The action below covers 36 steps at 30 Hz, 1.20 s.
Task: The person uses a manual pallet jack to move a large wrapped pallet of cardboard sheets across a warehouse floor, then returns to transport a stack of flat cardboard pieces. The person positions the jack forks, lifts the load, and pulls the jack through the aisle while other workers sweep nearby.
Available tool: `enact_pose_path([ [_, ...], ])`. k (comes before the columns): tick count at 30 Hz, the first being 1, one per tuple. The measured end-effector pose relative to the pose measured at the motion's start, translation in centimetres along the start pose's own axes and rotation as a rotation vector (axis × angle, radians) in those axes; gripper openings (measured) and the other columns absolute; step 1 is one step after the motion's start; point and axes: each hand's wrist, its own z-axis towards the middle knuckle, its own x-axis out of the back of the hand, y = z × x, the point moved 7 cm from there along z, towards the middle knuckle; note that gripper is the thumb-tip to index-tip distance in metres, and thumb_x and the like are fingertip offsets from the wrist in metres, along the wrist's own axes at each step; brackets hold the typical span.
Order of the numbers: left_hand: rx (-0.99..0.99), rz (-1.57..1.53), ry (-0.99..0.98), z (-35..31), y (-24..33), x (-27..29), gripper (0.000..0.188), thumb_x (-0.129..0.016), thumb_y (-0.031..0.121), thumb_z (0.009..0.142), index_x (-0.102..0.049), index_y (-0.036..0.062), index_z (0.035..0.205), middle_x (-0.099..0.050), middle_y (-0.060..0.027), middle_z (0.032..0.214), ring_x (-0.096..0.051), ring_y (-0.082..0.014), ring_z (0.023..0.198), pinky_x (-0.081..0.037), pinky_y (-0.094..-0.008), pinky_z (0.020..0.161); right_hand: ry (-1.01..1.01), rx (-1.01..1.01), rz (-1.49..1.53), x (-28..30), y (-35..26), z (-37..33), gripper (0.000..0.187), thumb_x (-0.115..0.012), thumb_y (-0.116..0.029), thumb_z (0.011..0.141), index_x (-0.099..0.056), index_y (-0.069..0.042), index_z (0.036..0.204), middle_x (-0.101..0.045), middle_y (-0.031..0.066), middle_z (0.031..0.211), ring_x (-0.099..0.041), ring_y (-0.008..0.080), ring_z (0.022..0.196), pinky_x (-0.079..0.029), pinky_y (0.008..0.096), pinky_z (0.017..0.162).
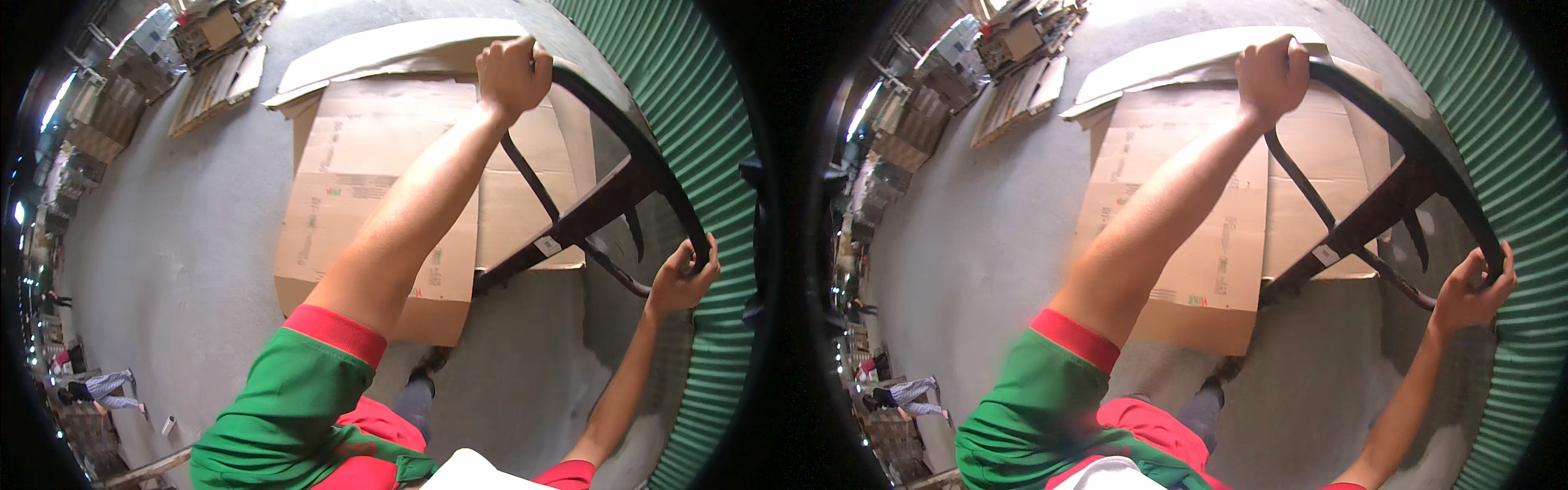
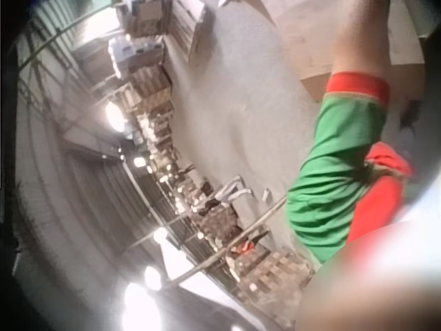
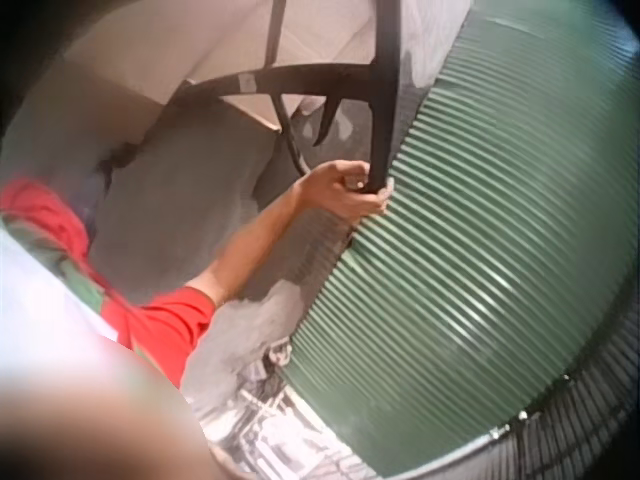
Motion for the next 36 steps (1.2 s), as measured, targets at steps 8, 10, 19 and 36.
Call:
enact_pose_path([
  [8, 0.070, 0.004, -0.036, 0.2, 1.6, 2.5, 0.027, -0.048, 0.022, 0.087, -0.060, 0.0048, 0.071, -0.062, -0.0211, 0.063, -0.063, -0.0434, 0.060, -0.051, -0.0518, 0.058, -0.033, 0.139, -0.017, 0.6, -0.8, 1.1, 0.031, -0.062, -0.016, 0.092, -0.062, -0.006, 0.121, -0.064, 0.0105, 0.104, -0.065, 0.0252, 0.086, -0.052, 0.0331, 0.067],
  [10, 0.022, -0.016, -0.006, -0.4, 1.9, 3.0, 0.026, -0.048, 0.022, 0.087, -0.060, 0.0049, 0.072, -0.063, -0.0209, 0.064, -0.063, -0.0435, 0.060, -0.052, -0.0527, 0.059, 0.002, 0.174, -0.026, 0.3, -0.5, 1.1, 0.030, -0.062, -0.013, 0.091, -0.061, -0.006, 0.121, -0.064, 0.0104, 0.102, -0.065, 0.0243, 0.084, -0.052, 0.0328, 0.066],
  [19, 0.121, 0.271, 0.005, -3.8, 1.6, 5.4, 0.028, -0.055, 0.033, 0.077, -0.064, 0.0086, 0.068, -0.060, -0.0242, 0.065, -0.058, -0.0427, 0.065, -0.039, -0.0560, 0.067, -0.035, 0.278, -0.018, 1.6, 1.6, -1.8, 0.027, -0.062, -0.023, 0.094, -0.067, -0.009, 0.117, -0.067, 0.0077, 0.102, -0.066, 0.0204, 0.076, -0.056, 0.0312, 0.062],
  [36, 0.195, 0.354, 0.042, -9.7, 13.3, 8.0, 0.015, -0.058, 0.019, 0.070, -0.058, 0.0046, 0.065, -0.062, -0.0220, 0.066, -0.065, -0.0415, 0.069, -0.050, -0.0508, 0.066, -0.085, 0.240, 0.234, 7.0, 10.5, -1.0, 0.029, -0.062, -0.027, 0.097, -0.066, -0.007, 0.117, -0.067, 0.0081, 0.101, -0.063, 0.0211, 0.075, -0.051, 0.0330, 0.063],
])
